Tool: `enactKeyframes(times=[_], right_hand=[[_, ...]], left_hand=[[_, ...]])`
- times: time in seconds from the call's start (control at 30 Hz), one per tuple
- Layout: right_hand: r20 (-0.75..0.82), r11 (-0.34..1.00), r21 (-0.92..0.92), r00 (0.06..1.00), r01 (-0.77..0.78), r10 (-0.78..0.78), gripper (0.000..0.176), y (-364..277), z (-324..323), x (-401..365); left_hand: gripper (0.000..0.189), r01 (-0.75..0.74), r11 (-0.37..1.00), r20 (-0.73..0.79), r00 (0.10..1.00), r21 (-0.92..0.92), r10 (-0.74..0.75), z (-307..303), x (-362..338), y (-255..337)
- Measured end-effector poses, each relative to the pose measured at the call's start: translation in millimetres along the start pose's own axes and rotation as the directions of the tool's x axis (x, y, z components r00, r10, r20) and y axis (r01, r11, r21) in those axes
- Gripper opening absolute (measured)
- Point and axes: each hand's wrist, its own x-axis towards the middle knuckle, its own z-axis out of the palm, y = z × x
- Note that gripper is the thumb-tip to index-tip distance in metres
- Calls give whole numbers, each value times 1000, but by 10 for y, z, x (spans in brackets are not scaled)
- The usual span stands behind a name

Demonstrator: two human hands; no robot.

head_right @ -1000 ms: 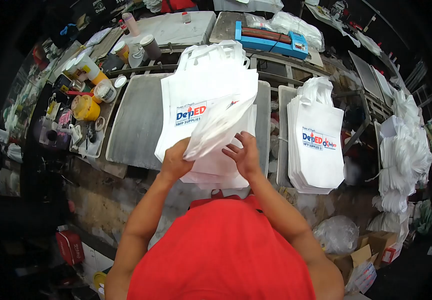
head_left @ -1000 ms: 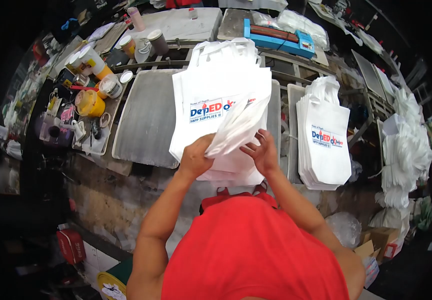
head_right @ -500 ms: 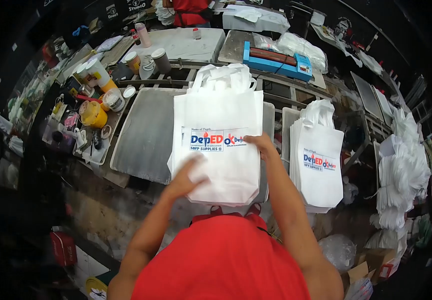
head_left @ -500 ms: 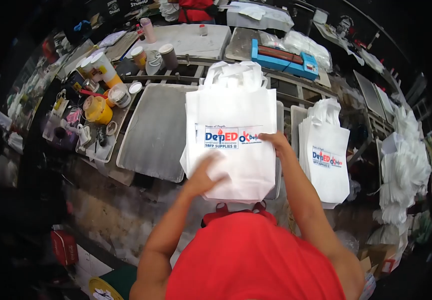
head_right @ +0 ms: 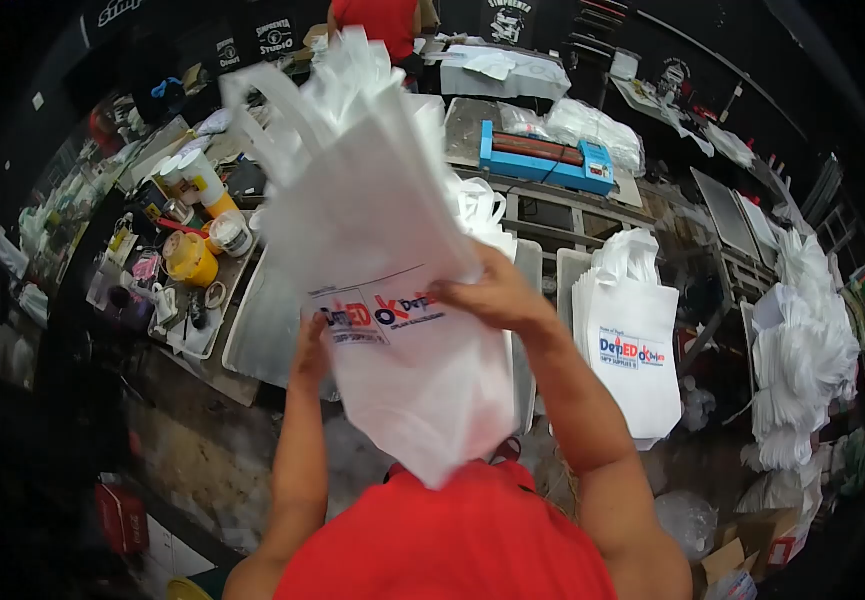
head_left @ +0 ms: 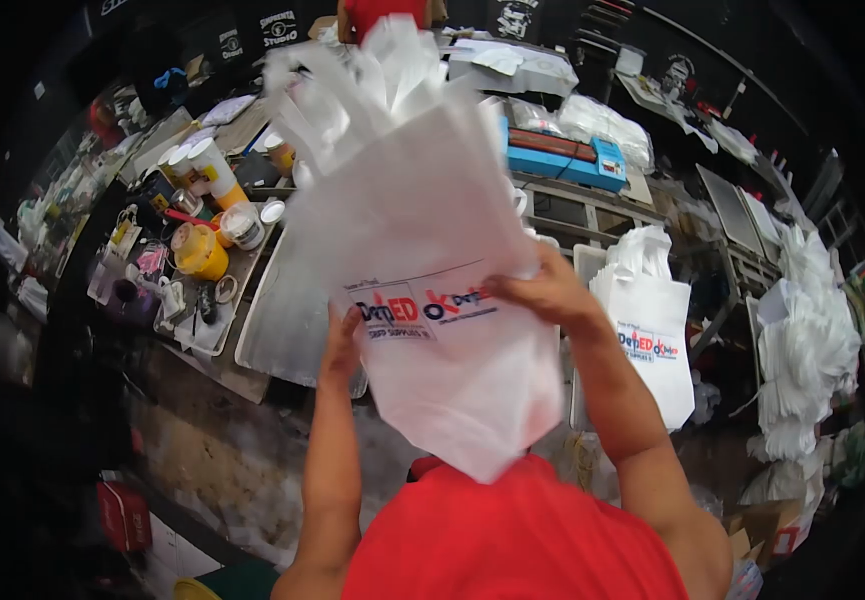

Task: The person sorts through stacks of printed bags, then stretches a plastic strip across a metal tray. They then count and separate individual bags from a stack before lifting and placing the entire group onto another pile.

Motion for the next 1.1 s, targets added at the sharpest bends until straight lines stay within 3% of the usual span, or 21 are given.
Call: enactKeyframes(times=[0.03, 0.07, 0.13, 0.23, 0.27, 0.3, 0.37, 0.4, 0.43, 0.5, 0.57, 0.6, 0.63, 0.7, 0.77, 0.83, 0.87, 0.9, 0.97, 1.03, 1.1], right_hand=[[-1, 995, 96, 1000, 27, -27, 56, -183, -59, -76], [-73, 996, 63, 995, -66, 70, 54, -430, -100, -163], [-107, 995, 96, 994, -17, 28, 56, -512, -279, -196], [-179, 993, 117, 984, 26, -5, 63, -514, -397, -241], [-224, 989, 132, 974, 61, -30, 67, -438, -450, -240], [-225, 988, 142, 971, -56, 87, 73, -216, -598, -242], [-221, 960, 266, 964, -90, 151, 76, 302, -677, -291], [-189, 932, 330, 957, -147, 218, 75, 603, -698, -335], [-151, 897, 391, 947, -207, 285, 74, 946, -711, -381], [-101, 778, 538, 892, -324, 441, 68, 1834, -794, -420], [-57, 618, 633, 769, -466, 637, 65, 2548, -769, -387], [-145, 646, 586, 721, -489, 678, 65, 2596, -700, -347], [-147, 648, 586, 723, -486, 675, 65, 2601, -741, -258], [-208, 807, 300, 791, -509, 576, 66, 2360, -705, -241], [-199, 875, 273, 867, -399, 457, 63, 2101, -700, -229], [-109, 711, 519, 788, -475, 606, 63, 2143, -719, -293], [20, 575, 600, 729, -556, 685, 64, 2356, -803, -245], [7, 588, 603, 740, -539, 672, 64, 2324, -759, -177], [-263, 901, 233, 869, -365, 420, 64, 2373, -533, -168], [-279, 926, 155, 884, -344, 375, 63, 2175, -592, -148], [-348, 962, 134, 897, -240, 272, 60, 1351, -556, -248]], left_hand=[[83, -13, 1000, -6, 1000, -3, 13, 27, -17, 169], [83, 49, 998, 49, 998, -47, -47, 23, -8, 344], [86, 165, 982, 103, 982, -95, -156, 63, 19, 614], [82, 19, 993, 157, 988, -116, -1, 662, -74, 1111], [75, 6, 999, 105, 994, -31, -3, 860, -189, 1272], [75, 3, 1000, 117, 993, -29, 1, 718, -154, 1117], [71, 137, 990, 194, 972, -8, -133, 318, -2, 689], [66, 315, 934, -43, 949, 169, -312, 507, -51, 730], [63, 449, 866, -70, 893, 220, -445, 560, -53, 651], [63, 569, 780, 14, 806, 261, -592, 255, 15, 43], [62, 559, 769, 35, 802, 309, -597, 178, -9, -439], [60, 461, 736, 16, 843, 495, -538, 274, -6, -464], [60, 457, 738, 18, 844, 497, -536, 336, 82, -434], [59, 610, 662, -69, 756, 435, -651, 426, 139, -393], [62, 555, 661, -13, 771, 505, -637, 462, 196, -250], [59, 681, 660, 75, 676, 316, -733, 230, 191, -354], [57, 833, 542, 29, 543, 111, -839, 255, 235, -339], [57, 825, 550, 39, 550, 127, -834, 322, 303, -357], [55, 580, 769, 53, 788, 269, -613, 419, 217, -492], [54, 559, 772, 33, 804, 302, -594, 483, 252, -213], [51, 354, 856, 121, 898, 376, -424, 557, 289, 115]])
